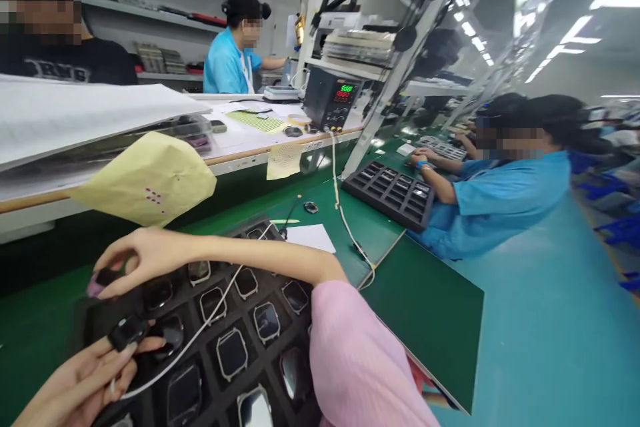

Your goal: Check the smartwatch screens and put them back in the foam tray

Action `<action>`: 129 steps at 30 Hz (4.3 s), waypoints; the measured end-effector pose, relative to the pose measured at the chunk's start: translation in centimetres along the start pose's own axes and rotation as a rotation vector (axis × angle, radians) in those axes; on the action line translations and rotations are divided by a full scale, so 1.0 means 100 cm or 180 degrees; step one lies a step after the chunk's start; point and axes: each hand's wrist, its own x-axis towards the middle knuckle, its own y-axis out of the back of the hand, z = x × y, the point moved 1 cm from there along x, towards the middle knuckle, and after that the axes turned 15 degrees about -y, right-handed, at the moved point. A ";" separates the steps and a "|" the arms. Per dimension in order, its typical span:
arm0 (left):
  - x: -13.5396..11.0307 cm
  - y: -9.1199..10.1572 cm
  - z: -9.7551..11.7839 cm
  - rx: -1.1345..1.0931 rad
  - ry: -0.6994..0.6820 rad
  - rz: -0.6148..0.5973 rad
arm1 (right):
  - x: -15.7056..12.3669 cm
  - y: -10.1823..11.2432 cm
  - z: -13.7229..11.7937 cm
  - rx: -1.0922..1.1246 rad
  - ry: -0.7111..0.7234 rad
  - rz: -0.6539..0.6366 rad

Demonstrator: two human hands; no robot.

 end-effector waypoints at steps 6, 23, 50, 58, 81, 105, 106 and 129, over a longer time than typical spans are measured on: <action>0.006 -0.024 0.023 -0.0112 -0.0176 -0.0279 | -0.044 -0.003 0.000 -0.0344 0.0438 0.0154; 0.011 -0.014 0.009 0.0380 -0.0727 -0.0228 | -0.049 -0.030 0.004 -0.1167 0.0882 0.0211; 0.003 -0.011 0.014 0.0496 -0.0748 -0.0277 | -0.050 -0.051 0.018 -0.0030 0.0845 0.0448; 0.001 -0.010 0.008 0.0503 -0.0817 -0.0254 | -0.051 -0.050 0.014 -0.0659 0.1108 0.0722; 0.005 -0.011 0.008 0.0193 -0.1326 -0.0387 | -0.019 -0.026 0.012 -0.0479 0.1594 0.0406; 0.003 -0.028 0.002 -0.0519 -0.0556 -0.0747 | -0.003 0.001 0.012 -0.2523 -0.0077 -0.0158; 0.003 -0.030 0.001 -0.0526 -0.0548 -0.0742 | -0.002 -0.001 0.012 -0.2575 -0.0042 -0.0171; 0.000 -0.027 -0.001 -0.0058 -0.0593 -0.0677 | -0.062 -0.018 -0.013 -0.1459 0.0566 -0.0422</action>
